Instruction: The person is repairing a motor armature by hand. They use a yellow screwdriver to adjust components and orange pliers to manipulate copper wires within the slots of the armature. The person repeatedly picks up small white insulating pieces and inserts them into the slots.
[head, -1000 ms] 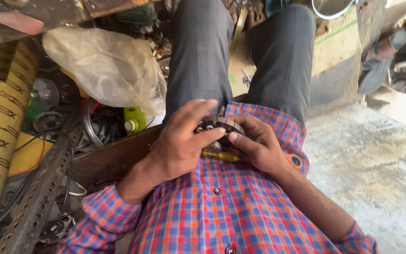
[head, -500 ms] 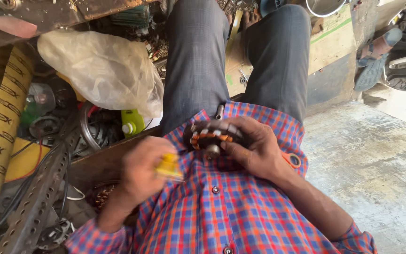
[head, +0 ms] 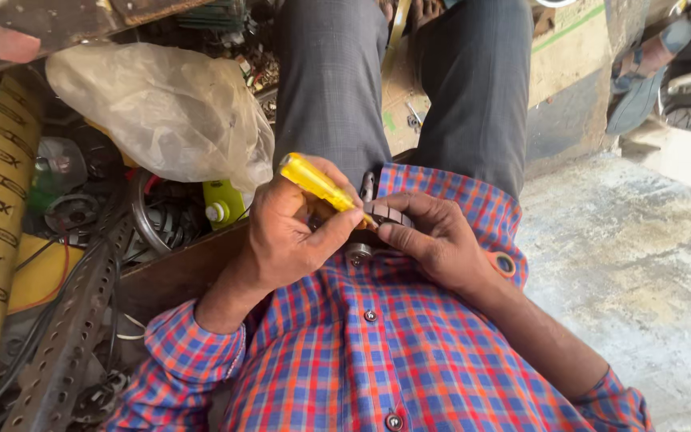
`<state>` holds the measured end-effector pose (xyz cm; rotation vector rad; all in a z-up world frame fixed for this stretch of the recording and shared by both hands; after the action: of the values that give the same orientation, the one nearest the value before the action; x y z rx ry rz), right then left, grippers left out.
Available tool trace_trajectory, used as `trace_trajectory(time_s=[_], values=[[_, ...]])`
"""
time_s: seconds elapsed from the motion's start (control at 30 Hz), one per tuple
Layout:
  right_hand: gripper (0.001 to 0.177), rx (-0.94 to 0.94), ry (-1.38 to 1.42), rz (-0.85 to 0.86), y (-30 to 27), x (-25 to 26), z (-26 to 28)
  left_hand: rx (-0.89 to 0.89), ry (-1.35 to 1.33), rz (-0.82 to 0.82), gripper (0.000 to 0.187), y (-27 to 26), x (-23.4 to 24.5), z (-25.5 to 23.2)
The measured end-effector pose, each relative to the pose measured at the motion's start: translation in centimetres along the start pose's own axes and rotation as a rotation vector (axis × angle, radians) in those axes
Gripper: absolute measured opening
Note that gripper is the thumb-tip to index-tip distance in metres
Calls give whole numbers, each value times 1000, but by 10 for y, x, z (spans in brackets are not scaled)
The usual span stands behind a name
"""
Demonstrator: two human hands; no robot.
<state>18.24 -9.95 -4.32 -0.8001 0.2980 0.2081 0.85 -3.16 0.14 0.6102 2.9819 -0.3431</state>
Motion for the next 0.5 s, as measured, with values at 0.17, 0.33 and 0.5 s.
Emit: trace_trajectory(time_s=[0.17, 0.33, 0.5], values=[[25, 44, -147, 18, 1, -1, 7, -115, 197, 91, 25, 19, -3, -19], [29, 74, -98, 51, 1, -4, 9, -104, 327, 135, 28, 27, -13, -25], [28, -18, 45, 44, 3, -2, -4, -137, 364, 126, 26, 26, -15, -31]])
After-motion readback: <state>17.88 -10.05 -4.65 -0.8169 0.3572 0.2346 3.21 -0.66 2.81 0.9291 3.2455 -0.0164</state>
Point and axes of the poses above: each hand's wrist, its own y-axis towards the middle knuckle, its own x-axis out of the back of the hand, z = x × y, the point moved 8 cm from there along y, towards the middle knuckle, and after that the axes turned 4 degrees about y, right-handed, at the moved point
